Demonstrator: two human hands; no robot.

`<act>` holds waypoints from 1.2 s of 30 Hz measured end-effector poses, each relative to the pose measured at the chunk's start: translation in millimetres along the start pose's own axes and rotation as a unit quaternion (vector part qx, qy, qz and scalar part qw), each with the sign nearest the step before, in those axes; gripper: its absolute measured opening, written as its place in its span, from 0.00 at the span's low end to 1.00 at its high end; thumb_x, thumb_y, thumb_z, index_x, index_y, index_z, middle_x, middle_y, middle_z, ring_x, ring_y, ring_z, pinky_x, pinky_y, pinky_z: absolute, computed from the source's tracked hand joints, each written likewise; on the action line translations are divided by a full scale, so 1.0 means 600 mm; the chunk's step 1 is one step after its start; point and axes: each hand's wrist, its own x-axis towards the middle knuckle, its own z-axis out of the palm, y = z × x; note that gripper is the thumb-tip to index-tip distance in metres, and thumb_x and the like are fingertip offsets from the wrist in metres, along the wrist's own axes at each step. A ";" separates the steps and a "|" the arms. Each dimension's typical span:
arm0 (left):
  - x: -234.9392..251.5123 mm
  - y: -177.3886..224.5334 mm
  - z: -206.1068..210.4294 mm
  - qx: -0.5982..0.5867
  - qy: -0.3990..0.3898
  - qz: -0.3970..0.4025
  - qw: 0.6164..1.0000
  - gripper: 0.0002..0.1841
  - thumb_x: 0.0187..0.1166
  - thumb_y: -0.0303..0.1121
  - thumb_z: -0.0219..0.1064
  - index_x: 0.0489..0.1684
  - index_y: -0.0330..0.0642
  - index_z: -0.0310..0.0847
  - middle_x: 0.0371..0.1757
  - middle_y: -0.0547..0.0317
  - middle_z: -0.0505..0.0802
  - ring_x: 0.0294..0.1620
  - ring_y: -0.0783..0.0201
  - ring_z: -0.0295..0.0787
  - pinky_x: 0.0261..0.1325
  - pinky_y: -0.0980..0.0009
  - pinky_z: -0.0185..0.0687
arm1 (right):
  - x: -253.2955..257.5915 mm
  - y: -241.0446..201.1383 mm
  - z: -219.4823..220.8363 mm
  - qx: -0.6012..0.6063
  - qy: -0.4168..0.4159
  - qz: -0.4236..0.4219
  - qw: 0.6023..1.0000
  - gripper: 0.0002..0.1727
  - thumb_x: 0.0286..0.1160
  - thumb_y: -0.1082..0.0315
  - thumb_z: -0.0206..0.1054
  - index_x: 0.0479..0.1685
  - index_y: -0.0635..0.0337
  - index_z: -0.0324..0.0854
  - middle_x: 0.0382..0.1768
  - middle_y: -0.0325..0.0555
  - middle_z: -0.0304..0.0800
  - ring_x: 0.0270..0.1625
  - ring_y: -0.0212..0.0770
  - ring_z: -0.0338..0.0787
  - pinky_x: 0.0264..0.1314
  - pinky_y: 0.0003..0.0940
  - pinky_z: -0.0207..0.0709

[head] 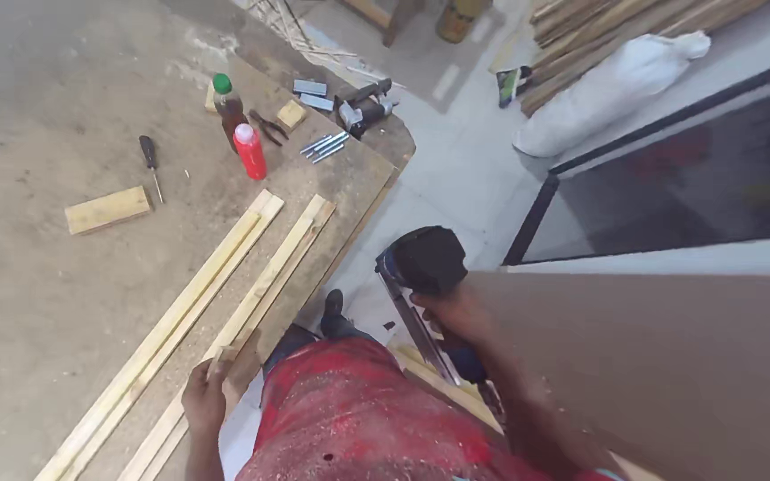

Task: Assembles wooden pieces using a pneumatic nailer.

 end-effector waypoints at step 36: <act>0.973 0.588 0.656 0.103 0.107 -0.120 0.982 0.25 0.80 0.40 0.69 0.76 0.42 0.76 0.62 0.51 0.93 0.62 0.56 0.92 0.68 0.51 0.86 | 1.033 -0.613 -0.279 0.081 -0.389 -0.085 0.914 0.12 0.87 0.65 0.59 0.61 0.57 0.81 0.48 0.50 0.96 0.23 0.42 0.91 0.23 0.37 0.89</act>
